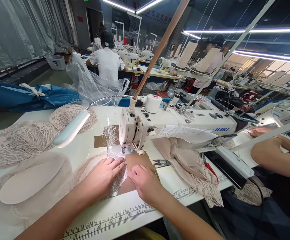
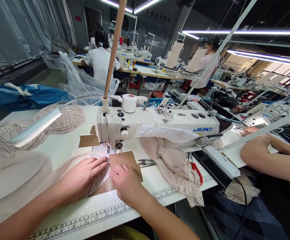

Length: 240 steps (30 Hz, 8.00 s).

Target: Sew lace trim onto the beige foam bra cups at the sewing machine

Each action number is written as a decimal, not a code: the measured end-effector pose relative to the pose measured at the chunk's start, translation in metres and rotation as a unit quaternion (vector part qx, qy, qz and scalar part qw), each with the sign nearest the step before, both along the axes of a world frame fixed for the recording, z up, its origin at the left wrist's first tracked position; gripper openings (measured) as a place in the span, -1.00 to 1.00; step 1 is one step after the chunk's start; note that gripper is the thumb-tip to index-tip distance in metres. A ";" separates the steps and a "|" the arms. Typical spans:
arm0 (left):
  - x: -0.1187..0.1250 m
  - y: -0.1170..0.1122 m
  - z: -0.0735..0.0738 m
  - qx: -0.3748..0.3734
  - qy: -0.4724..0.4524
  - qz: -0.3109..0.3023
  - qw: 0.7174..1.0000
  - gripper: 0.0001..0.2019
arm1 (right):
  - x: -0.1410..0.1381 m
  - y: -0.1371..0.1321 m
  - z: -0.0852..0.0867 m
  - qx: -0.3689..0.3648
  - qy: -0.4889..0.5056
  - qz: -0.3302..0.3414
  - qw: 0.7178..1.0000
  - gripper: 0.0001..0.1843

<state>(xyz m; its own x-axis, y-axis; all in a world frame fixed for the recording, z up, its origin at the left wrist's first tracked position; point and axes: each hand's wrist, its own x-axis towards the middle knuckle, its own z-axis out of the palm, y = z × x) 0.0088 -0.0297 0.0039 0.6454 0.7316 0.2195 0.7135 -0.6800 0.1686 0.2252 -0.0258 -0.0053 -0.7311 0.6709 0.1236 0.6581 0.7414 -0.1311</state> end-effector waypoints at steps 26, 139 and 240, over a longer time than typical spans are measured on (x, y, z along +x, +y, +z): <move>-0.016 0.044 -0.004 0.009 -0.014 -0.013 1.000 -0.53 | -0.024 0.031 0.019 -0.035 -0.054 -0.031 0.997 -0.82; -0.018 0.053 0.001 0.027 -0.036 0.013 0.999 -0.69 | -0.022 0.047 -0.002 -0.012 0.056 -0.060 0.997 -0.56; -0.031 0.055 -0.015 0.074 -0.074 0.172 0.980 -0.72 | -0.019 0.043 0.004 -0.039 0.071 -0.055 0.995 -0.61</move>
<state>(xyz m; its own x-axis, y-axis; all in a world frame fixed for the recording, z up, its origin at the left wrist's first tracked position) -0.0222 0.0250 -0.0106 0.3201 0.8530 0.4122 0.8794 -0.4294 0.2057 0.2062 0.0177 -0.0013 -0.6320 0.7571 0.1653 0.7053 0.6504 -0.2821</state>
